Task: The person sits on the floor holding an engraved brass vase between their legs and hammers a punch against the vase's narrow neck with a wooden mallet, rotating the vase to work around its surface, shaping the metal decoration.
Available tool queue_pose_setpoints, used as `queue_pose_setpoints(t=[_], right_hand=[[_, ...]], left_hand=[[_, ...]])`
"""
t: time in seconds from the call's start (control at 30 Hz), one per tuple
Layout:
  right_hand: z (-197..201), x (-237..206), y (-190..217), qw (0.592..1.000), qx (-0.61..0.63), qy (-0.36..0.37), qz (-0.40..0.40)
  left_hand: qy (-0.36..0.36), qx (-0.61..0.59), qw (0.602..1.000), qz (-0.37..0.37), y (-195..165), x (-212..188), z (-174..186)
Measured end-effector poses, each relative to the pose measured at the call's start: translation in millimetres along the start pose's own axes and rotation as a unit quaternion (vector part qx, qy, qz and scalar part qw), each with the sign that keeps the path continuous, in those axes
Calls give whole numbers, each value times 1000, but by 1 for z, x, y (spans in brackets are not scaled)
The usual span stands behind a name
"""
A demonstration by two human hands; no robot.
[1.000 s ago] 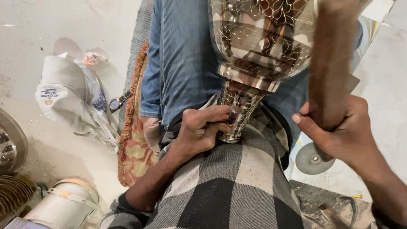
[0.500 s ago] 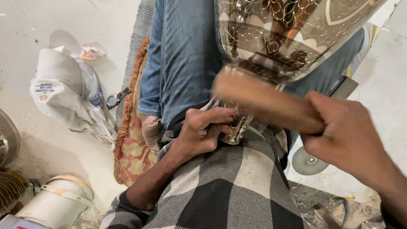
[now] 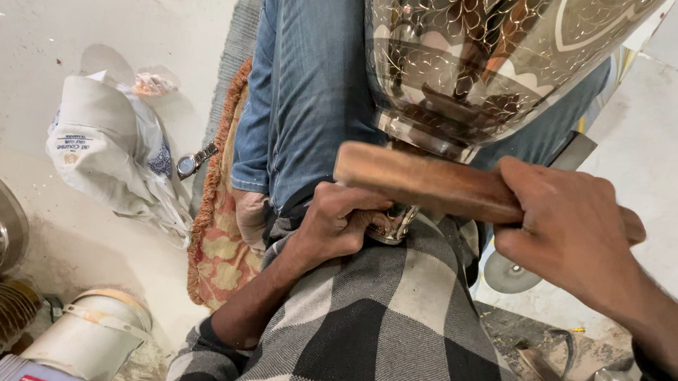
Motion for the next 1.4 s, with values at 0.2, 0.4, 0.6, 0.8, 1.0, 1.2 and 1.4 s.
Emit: queue_pose_setpoints(t=[0.2,0.4,0.6,0.8,1.0,1.2,1.4], right_hand=[[0,3,5,999,-29,-9,-9],[-4,4,9,999,-33,24,1],[1,5,5,1000,22,-5,-1],[-5,5,-1,990,133,-13,-37],[-3,6,5,996,86,-18,-16],[-9,4,6,994,96,3,-53],[-12,1,7,996,71,15,-55]], left_hand=[[7,-11,1000,27,0,3,1],[5,-26,999,32,-2,5,4],[7,-30,999,30,-3,8,7],[12,-10,1000,21,0,7,7],[22,-26,999,18,7,5,4],[21,-34,999,15,9,3,5],[26,19,999,12,10,4,5]])
Point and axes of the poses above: each hand's wrist, its own x-axis towards the middle knuckle, its own z-axis out of the back of the hand, y = z × x, the point moved 7 cm from there along x, towards the middle knuckle, and after that the axes turned 2 degrees about -y, right-handed, at the moved point
